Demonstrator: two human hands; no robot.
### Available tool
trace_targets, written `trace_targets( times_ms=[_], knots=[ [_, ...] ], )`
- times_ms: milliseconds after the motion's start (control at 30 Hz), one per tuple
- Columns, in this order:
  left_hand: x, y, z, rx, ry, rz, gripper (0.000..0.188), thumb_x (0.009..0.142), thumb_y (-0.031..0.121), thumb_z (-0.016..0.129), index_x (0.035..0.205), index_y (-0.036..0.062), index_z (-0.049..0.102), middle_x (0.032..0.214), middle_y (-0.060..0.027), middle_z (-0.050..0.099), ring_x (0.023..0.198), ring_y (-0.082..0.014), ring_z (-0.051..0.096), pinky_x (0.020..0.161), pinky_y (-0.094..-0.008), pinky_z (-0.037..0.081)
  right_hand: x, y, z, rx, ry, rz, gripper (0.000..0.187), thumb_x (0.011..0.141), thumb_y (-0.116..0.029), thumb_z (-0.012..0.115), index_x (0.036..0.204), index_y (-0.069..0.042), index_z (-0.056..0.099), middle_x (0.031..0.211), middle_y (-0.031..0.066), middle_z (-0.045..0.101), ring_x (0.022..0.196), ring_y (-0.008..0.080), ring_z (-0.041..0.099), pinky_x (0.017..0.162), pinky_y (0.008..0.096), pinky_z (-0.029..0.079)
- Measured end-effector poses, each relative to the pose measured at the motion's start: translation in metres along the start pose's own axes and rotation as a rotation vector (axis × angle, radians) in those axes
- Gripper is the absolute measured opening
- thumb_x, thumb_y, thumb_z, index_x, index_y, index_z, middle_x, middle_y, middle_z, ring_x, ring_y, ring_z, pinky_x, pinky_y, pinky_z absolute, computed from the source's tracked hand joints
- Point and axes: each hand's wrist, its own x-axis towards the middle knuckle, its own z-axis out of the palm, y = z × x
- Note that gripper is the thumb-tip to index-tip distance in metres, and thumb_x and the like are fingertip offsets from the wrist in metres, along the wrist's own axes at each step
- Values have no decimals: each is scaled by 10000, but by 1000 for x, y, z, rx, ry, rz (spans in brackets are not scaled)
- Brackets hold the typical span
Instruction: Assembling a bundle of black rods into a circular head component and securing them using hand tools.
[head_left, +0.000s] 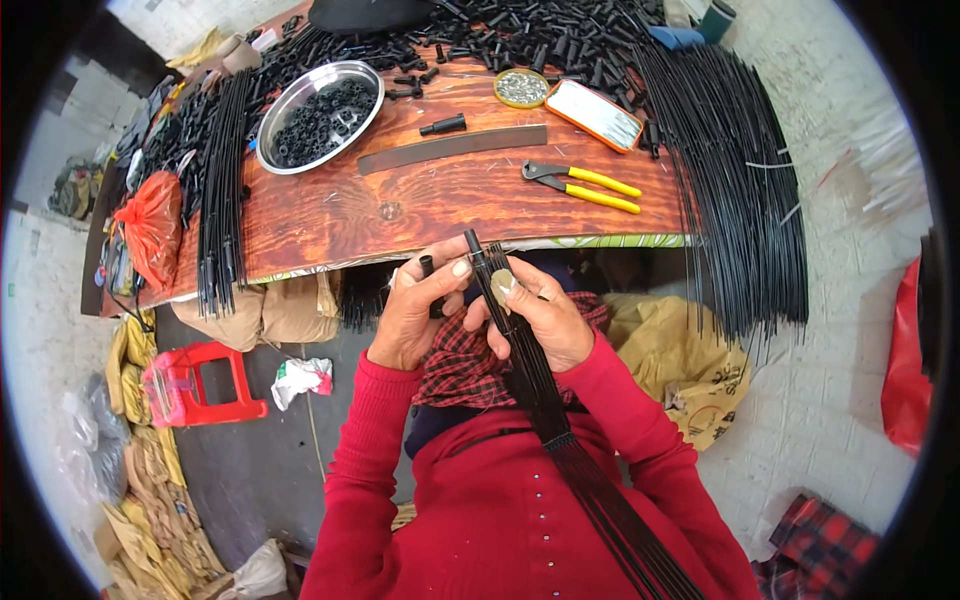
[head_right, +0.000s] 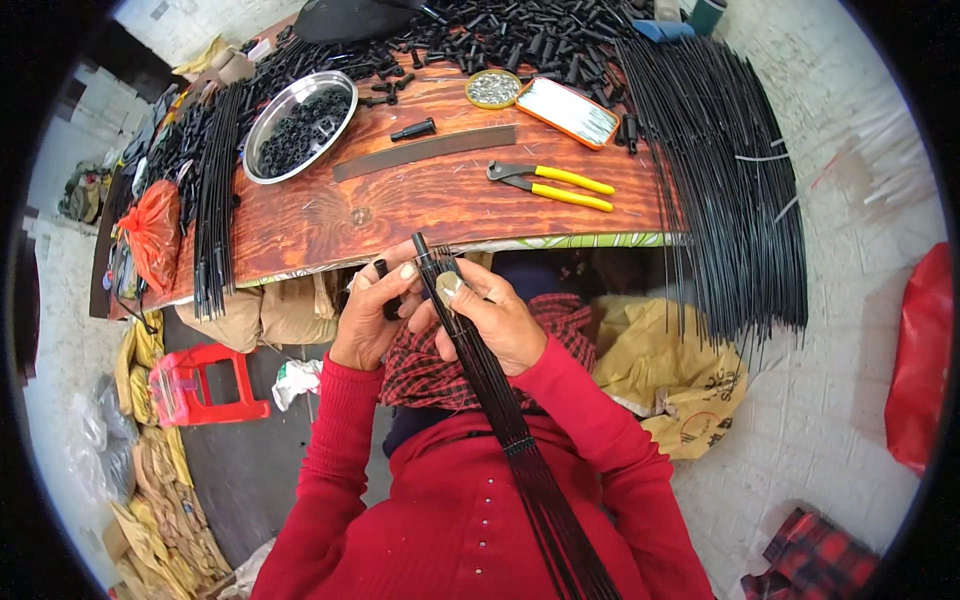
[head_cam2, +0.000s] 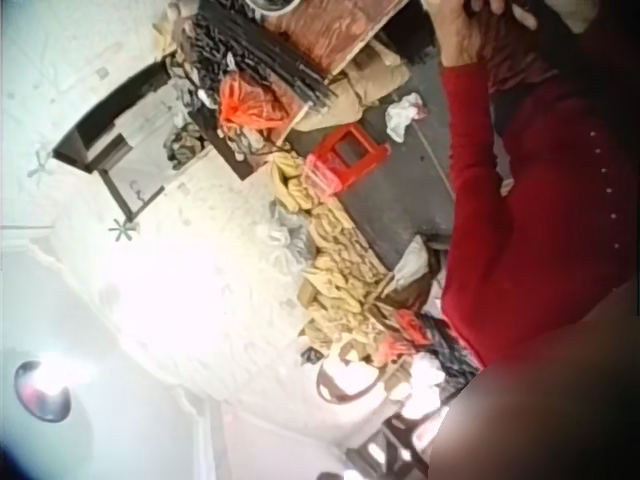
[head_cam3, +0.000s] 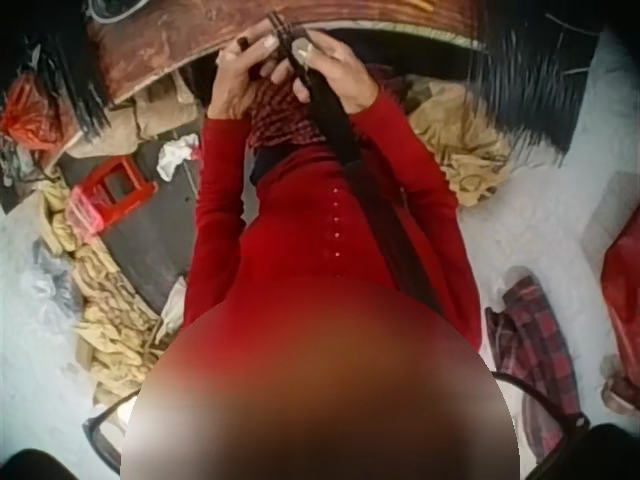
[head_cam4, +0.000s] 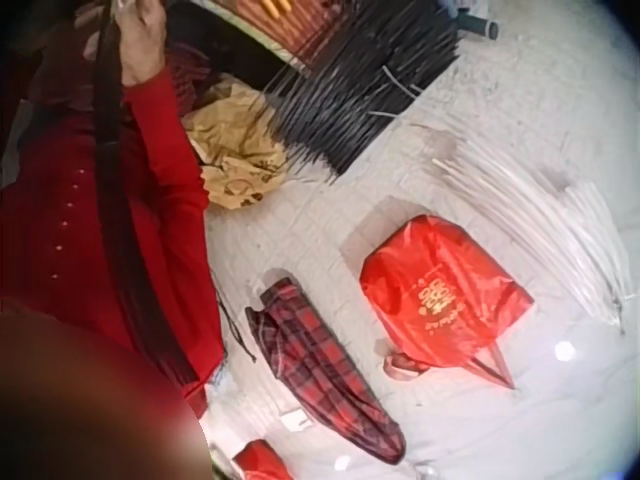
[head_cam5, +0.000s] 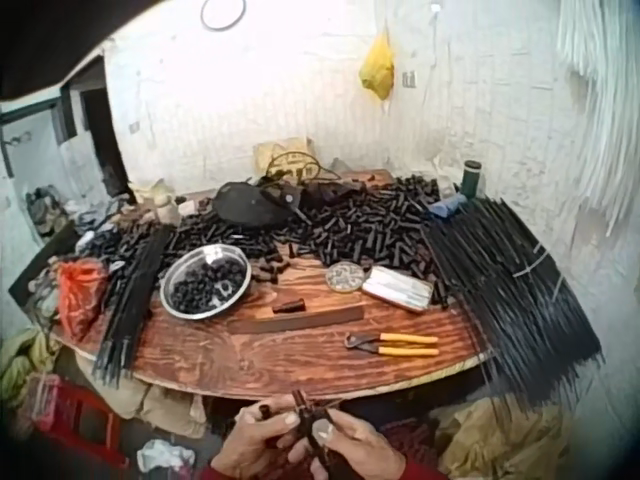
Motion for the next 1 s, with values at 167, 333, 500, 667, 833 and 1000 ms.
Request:
trace_targets(
  times_ms=[167, 333, 500, 667, 833, 1000],
  knots=[
    [-7, 8, -9, -34, -24, 6, 427, 924, 104, 683, 1322, -10, 578, 1091, -54, 648, 811, -64, 514, 598, -205, 403, 1, 1, -2, 49, -2, -38, 428, 1050, -257, 510, 1414, -45, 434, 952, 196, 684, 572, 148, 633, 520, 233, 515],
    [1, 16, -19, -422, -71, -4, 505, 902, -16, 600, 1394, 0, 485, 1246, -127, 571, 989, -180, 541, 807, -279, 462, 3, 1, 0, 25, -11, 2, 475, 1048, -253, 514, 1459, -44, 399, 945, 200, 683, 570, 147, 631, 522, 233, 514],
    [15, 27, -21, -554, -167, 76, 519, 926, -85, 531, 1430, -29, 425, 1328, -165, 532, 1203, -252, 541, 1060, -371, 457, 3, 2, 14, 0, -62, 40, 451, 1048, -249, 512, 1436, -39, 413, 932, 206, 683, 567, 157, 633, 524, 236, 518],
    [21, 32, -13, -601, -216, 120, 517, 963, -51, 525, 1462, -38, 390, 1318, -147, 543, 1256, -246, 522, 1160, -391, 396, 5, 5, 19, -23, -85, 74, 398, 1049, -255, 511, 1369, -27, 444, 933, 216, 688, 574, 166, 647, 519, 238, 518],
    [17, 32, -10, -595, -221, 132, 568, 963, -63, 524, 1499, -19, 342, 1312, -149, 542, 1266, -251, 516, 1175, -395, 386, 7, 8, 19, -36, -87, 85, 400, 1048, -270, 520, 1358, -25, 454, 930, 211, 692, 575, 164, 649, 516, 236, 512],
    [13, 34, -7, -495, -222, 132, 581, 963, -33, 556, 1504, -21, 346, 1281, -125, 543, 1242, -233, 531, 1159, -397, 410, 8, 10, 17, -29, -92, 83, 400, 1050, -275, 518, 1358, -27, 460, 932, 201, 694, 576, 155, 649, 519, 231, 511]
  ],
)
